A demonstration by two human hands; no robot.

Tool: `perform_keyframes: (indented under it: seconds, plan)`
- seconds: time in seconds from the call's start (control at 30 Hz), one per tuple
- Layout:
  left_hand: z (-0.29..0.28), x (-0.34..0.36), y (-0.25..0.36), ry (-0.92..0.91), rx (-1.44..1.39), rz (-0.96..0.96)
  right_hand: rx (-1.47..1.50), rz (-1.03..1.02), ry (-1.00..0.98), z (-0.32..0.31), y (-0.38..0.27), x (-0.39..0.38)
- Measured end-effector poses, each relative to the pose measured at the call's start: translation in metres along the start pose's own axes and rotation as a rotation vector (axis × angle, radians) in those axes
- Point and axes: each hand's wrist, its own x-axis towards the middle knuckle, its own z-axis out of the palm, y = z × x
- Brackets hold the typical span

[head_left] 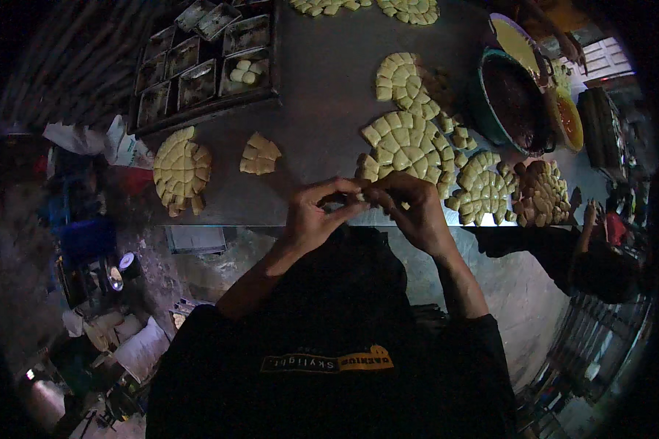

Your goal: The person prepares bread rolls by filling pieces of dough with a dark paste, rolling them into shapes, and placing them into metal baking pans on a table.

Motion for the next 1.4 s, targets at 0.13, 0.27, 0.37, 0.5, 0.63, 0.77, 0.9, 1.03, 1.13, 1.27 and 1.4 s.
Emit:
perform_keyframes:
  seconds: [0.13,0.27,0.37,0.5,0.63,0.77,0.9,1.03,1.13,1.27,1.4]
  plan:
    - [0.015,0.010,0.001,0.179,-0.240,-0.203,-0.199,-0.233,0.093,-0.008,0.008,0.001]
    - [0.029,0.014,0.013,0.138,-0.511,-0.477,-0.224,-0.135,-0.008,-0.019,0.026,0.005]
    - [0.029,0.017,0.008,0.062,-0.683,-0.621,-0.065,-0.105,-0.025,-0.027,0.028,0.009]
    - [0.023,0.016,0.000,0.078,-0.849,-0.565,0.005,-0.269,-0.217,-0.041,0.035,0.017]
    - [0.031,0.024,0.030,-0.118,-0.346,-0.355,0.203,-0.109,-0.272,-0.033,0.040,0.018]
    - [0.026,0.015,0.007,-0.136,-0.050,-0.302,-0.035,-0.120,-0.334,-0.027,0.033,0.021]
    - [0.015,-0.005,-0.041,0.065,-0.709,-0.569,-0.131,-0.184,-0.164,-0.002,0.026,0.015]
    - [-0.010,-0.021,-0.065,0.208,-0.965,-0.620,-0.356,-0.574,-0.234,0.027,0.015,-0.001]
    - [-0.017,-0.023,-0.058,0.372,-0.566,-0.561,-0.483,-0.576,-0.183,0.056,0.029,0.000]
    - [-0.030,-0.025,-0.048,0.290,0.153,-0.224,-0.364,-0.439,-0.135,0.086,0.047,0.024]
    - [-0.056,-0.036,-0.043,0.343,-0.001,-0.349,-0.151,-0.211,-0.050,0.103,0.040,0.037]
